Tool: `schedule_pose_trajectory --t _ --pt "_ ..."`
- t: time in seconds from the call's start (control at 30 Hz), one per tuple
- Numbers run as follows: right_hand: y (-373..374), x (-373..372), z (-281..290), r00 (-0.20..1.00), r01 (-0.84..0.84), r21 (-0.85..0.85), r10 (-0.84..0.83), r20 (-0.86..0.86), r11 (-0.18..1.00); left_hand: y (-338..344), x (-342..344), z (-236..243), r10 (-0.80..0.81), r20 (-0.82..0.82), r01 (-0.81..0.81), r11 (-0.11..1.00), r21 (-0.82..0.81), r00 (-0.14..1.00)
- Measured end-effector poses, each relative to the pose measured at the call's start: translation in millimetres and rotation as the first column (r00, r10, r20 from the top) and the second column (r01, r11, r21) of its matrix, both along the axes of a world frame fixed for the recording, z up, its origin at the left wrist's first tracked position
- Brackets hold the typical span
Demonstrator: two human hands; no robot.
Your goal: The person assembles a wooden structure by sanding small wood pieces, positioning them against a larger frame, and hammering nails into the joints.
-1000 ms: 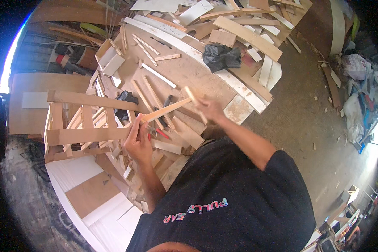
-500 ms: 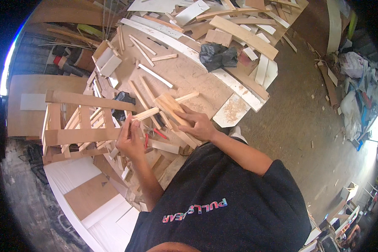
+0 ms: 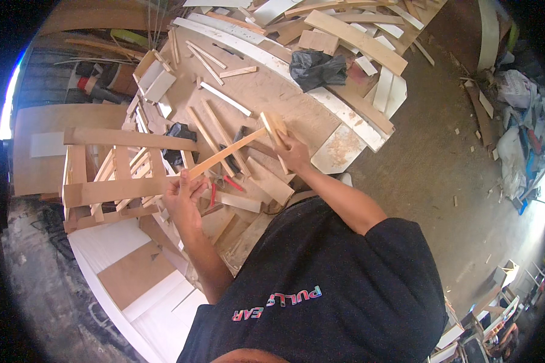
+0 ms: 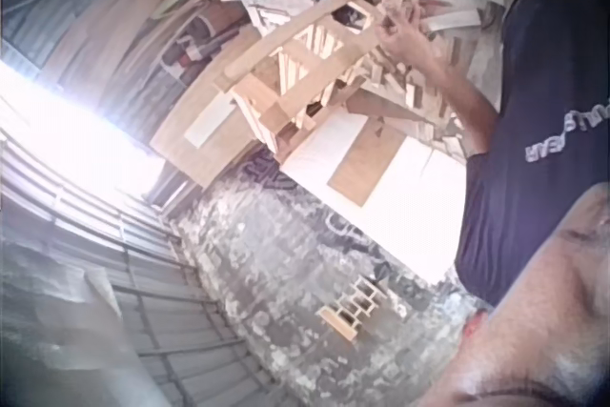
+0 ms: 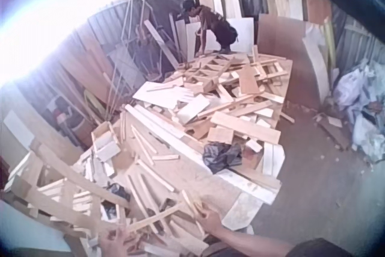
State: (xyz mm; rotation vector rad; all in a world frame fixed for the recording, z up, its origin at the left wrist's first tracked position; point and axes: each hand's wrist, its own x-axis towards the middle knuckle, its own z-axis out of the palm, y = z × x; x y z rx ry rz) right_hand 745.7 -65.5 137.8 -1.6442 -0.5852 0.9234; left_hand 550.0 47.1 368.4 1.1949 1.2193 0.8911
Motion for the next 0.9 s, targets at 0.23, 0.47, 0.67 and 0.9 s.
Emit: schedule_pose_trajectory --t 0.23,0.47,0.67,0.9 --pt "-4 -24 29 0.916 -0.19 0.386 0.021 0.401 0.903 -6 -1 -3 0.029 0.023 -0.029 0.999 0.014 0.999" --pt "3 -23 73 0.912 -0.322 0.311 0.206 0.355 0.894 -11 -5 -3 0.08 0.068 -0.077 0.995 -0.056 0.994" --pt "8 30 -21 0.987 -0.109 -0.038 0.113 0.113 0.993 -10 -15 -6 0.098 0.095 -0.09 0.992 -0.091 0.991" --pt "-13 -15 8 0.923 -0.254 0.278 0.146 0.356 0.926 -20 -8 6 0.032 -0.513 0.024 0.995 0.101 0.858"
